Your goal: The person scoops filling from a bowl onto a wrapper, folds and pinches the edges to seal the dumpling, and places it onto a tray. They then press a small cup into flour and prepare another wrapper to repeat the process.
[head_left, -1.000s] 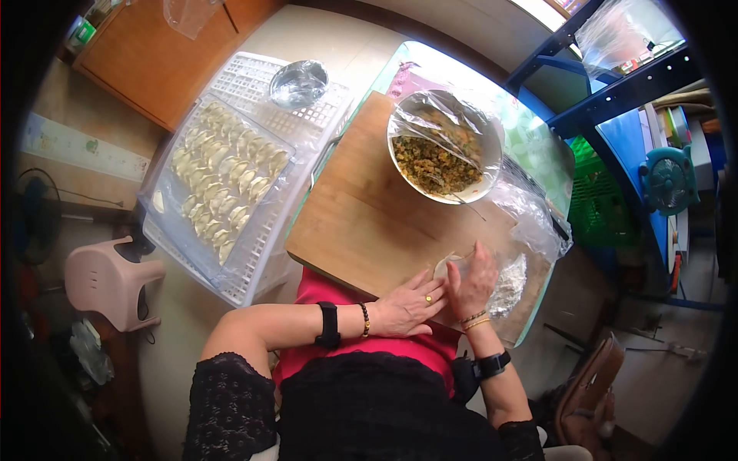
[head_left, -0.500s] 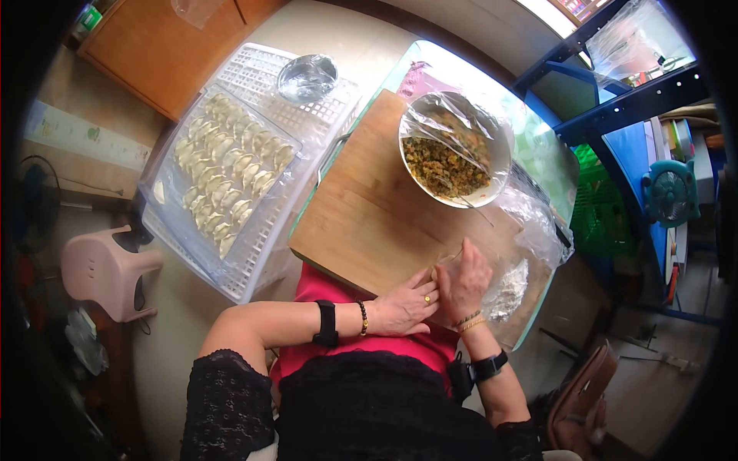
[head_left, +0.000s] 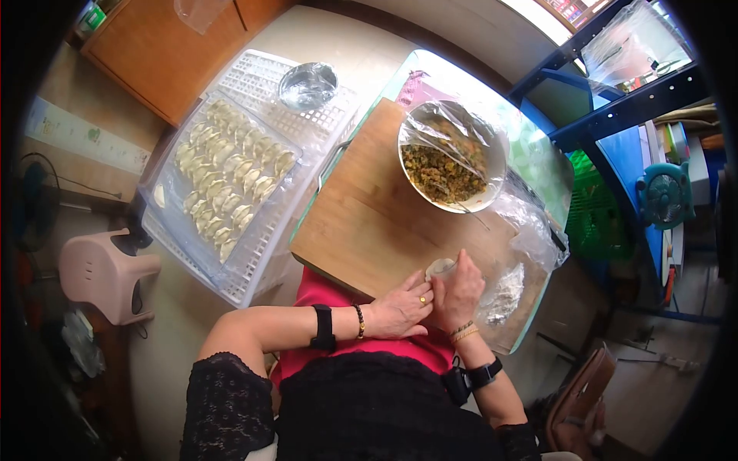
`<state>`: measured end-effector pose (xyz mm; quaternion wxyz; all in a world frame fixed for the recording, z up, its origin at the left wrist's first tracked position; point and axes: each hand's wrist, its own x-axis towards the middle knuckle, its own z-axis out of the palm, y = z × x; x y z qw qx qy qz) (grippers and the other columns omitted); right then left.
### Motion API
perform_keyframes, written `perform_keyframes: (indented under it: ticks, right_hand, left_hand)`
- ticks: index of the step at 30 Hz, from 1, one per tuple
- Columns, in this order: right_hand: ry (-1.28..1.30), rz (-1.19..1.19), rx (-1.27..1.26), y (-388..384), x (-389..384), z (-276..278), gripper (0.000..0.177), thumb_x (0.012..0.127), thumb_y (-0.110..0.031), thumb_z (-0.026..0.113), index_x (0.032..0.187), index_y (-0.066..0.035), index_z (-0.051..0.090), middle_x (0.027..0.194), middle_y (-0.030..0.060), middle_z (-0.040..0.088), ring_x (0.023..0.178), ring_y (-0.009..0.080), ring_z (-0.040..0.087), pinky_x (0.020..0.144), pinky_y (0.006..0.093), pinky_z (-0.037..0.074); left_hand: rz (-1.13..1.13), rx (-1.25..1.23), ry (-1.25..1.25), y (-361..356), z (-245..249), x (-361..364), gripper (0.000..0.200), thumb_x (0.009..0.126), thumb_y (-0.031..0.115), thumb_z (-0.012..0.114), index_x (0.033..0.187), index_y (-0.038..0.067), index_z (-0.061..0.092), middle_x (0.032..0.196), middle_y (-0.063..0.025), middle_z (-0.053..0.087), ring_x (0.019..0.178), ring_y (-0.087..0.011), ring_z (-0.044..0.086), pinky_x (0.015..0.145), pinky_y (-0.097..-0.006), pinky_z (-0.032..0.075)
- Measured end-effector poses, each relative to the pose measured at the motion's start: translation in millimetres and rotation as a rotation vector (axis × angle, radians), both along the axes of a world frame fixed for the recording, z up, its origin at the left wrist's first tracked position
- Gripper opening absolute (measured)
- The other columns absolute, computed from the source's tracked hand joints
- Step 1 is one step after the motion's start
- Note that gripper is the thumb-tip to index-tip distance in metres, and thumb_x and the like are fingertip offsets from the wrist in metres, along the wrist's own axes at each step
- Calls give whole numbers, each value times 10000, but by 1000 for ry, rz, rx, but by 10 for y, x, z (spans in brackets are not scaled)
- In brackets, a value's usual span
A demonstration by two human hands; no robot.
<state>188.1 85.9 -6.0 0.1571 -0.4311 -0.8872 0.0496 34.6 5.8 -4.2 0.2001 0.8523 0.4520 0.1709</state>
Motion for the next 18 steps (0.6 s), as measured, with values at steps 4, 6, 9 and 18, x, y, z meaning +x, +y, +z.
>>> perform_keyframes:
  ticks: [4, 6, 9, 18]
  right_hand:
    - [89, -171, -178, 457, 18, 18, 770, 754, -308, 755, 1379, -31, 400, 1170, 183, 548, 1057, 330, 543, 892, 420, 400]
    - [99, -189, -247, 543, 28, 68, 750, 767, -249, 743, 1393, -39, 389, 1144, 179, 552, 1020, 330, 554, 892, 424, 404]
    - [237, -13, -231, 469, 91, 13, 712, 777, -175, 722, 1402, -61, 400, 1169, 191, 543, 1027, 341, 555, 896, 418, 406]
    - [43, -9, -21, 347, -135, -19, 706, 792, -274, 713, 1384, -42, 406, 1250, 205, 511, 1140, 355, 500, 953, 467, 368]
  left_hand:
    - [37, 92, -18, -10, -14, -4, 635, 847, 472, 612, 1214, -38, 520, 1256, -193, 484, 1302, -349, 380, 1138, -542, 201]
    - [37, 83, -6, 33, 7, 7, 635, 854, 473, 602, 1215, -43, 518, 1271, -203, 478, 1303, -352, 377, 1136, -548, 199]
    - [91, 4, 1, 7, 68, 5, 641, 858, 479, 593, 1220, -44, 516, 1282, -213, 474, 1307, -355, 369, 1137, -548, 197]
    - [37, 65, -41, -104, -12, -89, 647, 864, 484, 584, 1229, -45, 513, 1261, -224, 490, 1299, -355, 377, 1135, -533, 215]
